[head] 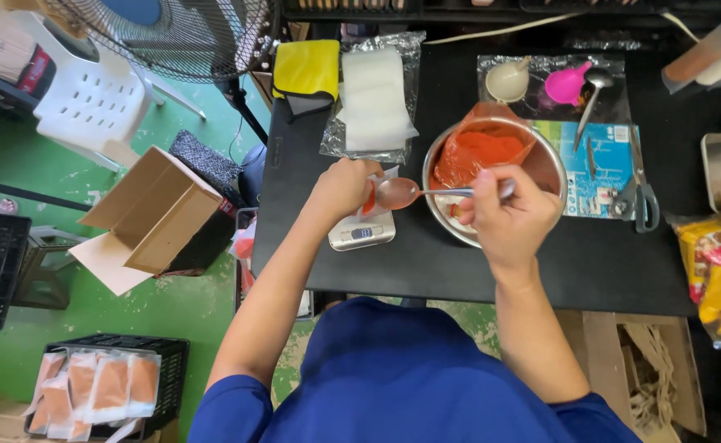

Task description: Portioning red powder from a bowl into small plastic bags using a spoon and a digital scale for precise measurement.

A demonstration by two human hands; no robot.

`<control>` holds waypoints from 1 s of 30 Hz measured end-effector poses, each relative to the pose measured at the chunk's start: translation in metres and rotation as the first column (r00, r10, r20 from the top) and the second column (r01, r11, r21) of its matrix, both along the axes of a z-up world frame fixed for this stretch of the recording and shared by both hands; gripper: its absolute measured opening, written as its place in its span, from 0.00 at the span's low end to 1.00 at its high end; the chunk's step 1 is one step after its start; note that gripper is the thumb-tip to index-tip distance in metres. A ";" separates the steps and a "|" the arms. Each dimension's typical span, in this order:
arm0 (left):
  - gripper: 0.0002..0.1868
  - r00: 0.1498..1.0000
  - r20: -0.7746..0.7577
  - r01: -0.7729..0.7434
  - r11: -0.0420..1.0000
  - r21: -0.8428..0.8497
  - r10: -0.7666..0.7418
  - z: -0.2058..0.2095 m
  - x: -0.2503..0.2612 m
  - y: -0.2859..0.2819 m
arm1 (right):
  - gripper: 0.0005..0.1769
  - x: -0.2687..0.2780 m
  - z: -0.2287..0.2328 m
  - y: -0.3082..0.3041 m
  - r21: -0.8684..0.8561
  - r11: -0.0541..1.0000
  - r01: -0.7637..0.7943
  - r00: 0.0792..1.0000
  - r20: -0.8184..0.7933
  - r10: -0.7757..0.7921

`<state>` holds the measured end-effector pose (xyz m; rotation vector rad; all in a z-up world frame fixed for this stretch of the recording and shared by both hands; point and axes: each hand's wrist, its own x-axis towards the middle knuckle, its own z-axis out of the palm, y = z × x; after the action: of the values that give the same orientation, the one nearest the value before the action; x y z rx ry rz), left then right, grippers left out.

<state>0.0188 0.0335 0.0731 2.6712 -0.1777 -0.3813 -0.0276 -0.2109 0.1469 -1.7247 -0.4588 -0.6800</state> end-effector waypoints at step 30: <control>0.13 0.997 -0.032 0.061 0.985 -0.159 -0.066 -0.006 -0.003 -0.008 | 0.13 -0.002 -0.105 0.029 0.230 0.970 0.081 0.937 -0.348 0.004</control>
<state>0.0156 0.0254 0.0674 2.5055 -0.2708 -0.4185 -0.0297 -0.1818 0.0421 -1.5810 -0.0900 -0.4253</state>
